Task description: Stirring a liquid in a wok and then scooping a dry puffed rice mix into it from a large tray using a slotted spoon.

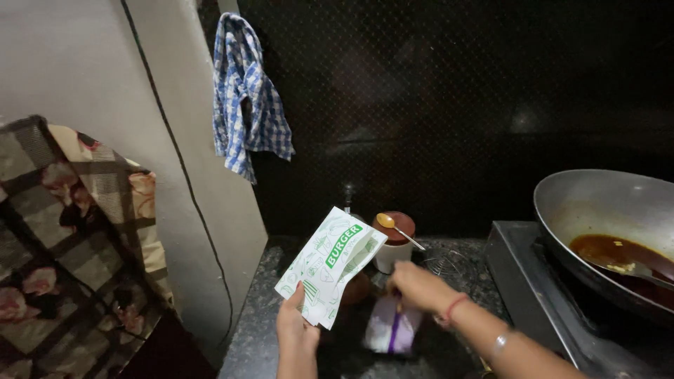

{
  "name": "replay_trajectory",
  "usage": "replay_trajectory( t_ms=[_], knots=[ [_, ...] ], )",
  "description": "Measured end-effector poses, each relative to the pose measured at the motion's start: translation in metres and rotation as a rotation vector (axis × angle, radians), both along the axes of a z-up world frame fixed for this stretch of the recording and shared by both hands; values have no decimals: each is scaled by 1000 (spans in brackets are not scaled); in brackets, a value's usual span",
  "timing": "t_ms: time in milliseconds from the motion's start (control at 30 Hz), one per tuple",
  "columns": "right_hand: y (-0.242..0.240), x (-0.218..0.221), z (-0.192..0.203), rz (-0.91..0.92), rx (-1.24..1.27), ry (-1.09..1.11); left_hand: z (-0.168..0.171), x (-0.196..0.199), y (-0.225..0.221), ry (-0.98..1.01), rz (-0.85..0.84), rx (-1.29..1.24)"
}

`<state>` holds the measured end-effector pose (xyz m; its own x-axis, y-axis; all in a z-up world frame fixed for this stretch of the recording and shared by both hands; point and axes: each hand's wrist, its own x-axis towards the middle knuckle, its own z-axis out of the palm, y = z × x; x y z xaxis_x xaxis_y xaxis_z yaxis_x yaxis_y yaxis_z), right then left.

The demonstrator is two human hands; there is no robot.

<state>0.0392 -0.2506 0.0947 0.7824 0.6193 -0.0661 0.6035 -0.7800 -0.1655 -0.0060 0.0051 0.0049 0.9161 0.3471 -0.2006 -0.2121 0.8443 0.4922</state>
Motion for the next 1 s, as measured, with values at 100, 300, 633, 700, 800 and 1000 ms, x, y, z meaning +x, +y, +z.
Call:
replay_trajectory(
  t_ms=[100,300,633,700,800,1000],
  knots=[
    [9,49,-23,16,109,-283,1,-4,6,34,0,-8],
    [24,86,-48,61,112,-164,10,-11,8,51,30,4],
    [8,13,26,-21,298,-83,-9,0,11,32,3,11],
    [-3,-10,55,-305,265,78,-4,-1,8,48,-14,-9],
    [-54,-29,55,-432,16,350,-2,1,8,34,-4,6],
    [-115,-85,-2,-401,-289,459,-4,8,1,17,8,1]
  ],
)
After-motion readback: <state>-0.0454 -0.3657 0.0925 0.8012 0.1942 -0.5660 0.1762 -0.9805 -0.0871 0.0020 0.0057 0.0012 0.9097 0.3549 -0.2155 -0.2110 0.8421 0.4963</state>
